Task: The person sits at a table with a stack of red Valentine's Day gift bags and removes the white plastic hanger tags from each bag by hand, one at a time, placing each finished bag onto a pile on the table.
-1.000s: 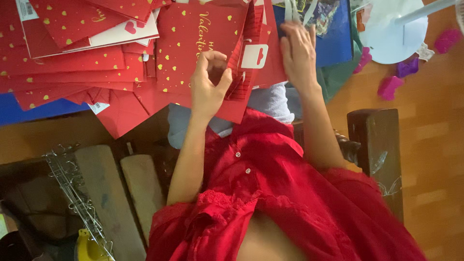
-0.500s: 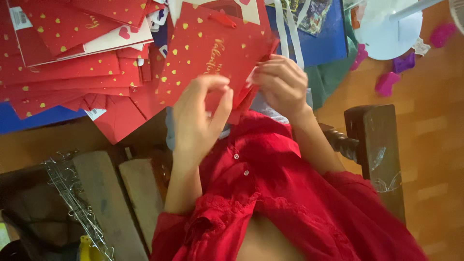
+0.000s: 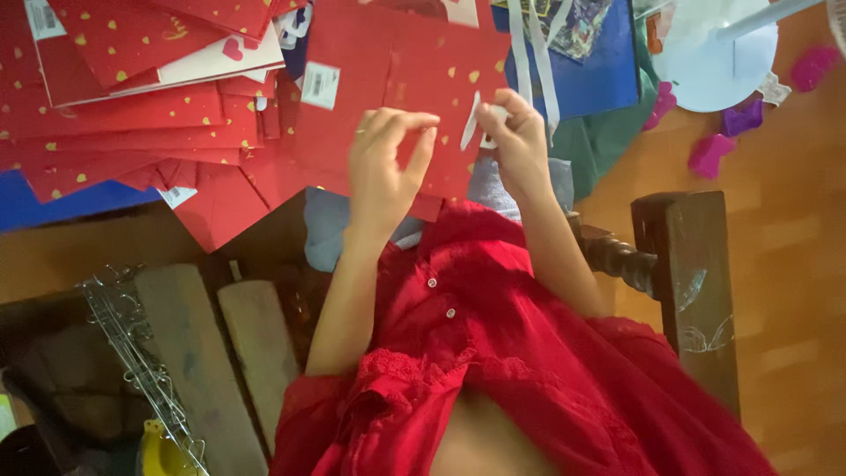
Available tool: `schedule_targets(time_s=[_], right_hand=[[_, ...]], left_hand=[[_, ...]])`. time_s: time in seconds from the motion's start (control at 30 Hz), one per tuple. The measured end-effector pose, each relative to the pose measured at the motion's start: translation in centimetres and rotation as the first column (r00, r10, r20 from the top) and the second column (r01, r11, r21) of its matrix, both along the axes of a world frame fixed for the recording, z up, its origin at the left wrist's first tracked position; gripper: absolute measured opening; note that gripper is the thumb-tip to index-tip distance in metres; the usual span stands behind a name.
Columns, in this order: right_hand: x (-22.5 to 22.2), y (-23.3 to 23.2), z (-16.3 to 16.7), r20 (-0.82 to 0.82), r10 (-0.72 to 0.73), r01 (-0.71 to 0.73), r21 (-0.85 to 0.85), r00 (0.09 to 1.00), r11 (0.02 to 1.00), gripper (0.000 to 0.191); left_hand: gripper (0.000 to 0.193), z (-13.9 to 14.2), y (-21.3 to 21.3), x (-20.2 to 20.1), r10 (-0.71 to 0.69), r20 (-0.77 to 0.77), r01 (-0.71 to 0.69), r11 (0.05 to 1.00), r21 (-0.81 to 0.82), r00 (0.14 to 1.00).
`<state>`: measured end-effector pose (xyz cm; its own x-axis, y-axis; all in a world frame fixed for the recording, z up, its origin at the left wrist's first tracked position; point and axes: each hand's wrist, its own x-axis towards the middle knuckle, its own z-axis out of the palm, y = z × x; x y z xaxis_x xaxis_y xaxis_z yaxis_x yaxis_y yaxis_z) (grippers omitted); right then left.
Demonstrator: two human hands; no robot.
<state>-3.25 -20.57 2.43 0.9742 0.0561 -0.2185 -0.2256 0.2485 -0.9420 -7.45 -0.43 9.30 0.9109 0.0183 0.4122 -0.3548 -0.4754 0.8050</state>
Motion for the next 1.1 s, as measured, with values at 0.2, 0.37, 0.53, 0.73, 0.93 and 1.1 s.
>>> schedule_targets(time_s=[0.2,0.37,0.53,0.73,0.93,1.1], right_hand=[[-0.8,-0.5,-1.3,0.163,0.027,0.008,-0.209,0.986,0.978,0.034],[-0.5,-0.4,-1.0,0.021,0.043,-0.042,-0.016,0.999,0.999,0.037],[-0.4,-0.9,0.6,-0.028,0.15,-0.147,0.094,0.988,0.985,0.031],[-0.3,0.5,1.3,0.062,0.267,-0.239,-0.291,0.962,0.927,0.019],[-0.9,1.5,2.1,0.476,0.32,0.04,-0.604,0.819,0.796,0.019],[-0.8,0.7,2.0,0.553,0.319,0.068,-0.568,0.77,0.82,0.023]], left_hand=[[0.013,-4.7,-1.9,1.7,-0.026,-0.068,0.027,0.999,0.024,0.997],[0.022,-5.2,-3.1,2.3,0.04,-0.112,-0.031,0.996,0.083,0.993],[0.017,-5.3,-2.7,2.6,-0.01,-0.154,0.01,1.0,-0.001,0.988],[0.014,-5.0,-1.5,1.9,-0.123,-0.192,0.098,0.986,-0.137,0.974],[0.009,-5.4,-0.6,1.4,-0.303,-0.385,0.051,0.839,-0.542,0.872],[0.005,-6.1,0.1,1.2,-0.329,-0.302,0.019,0.702,-0.712,0.895]])
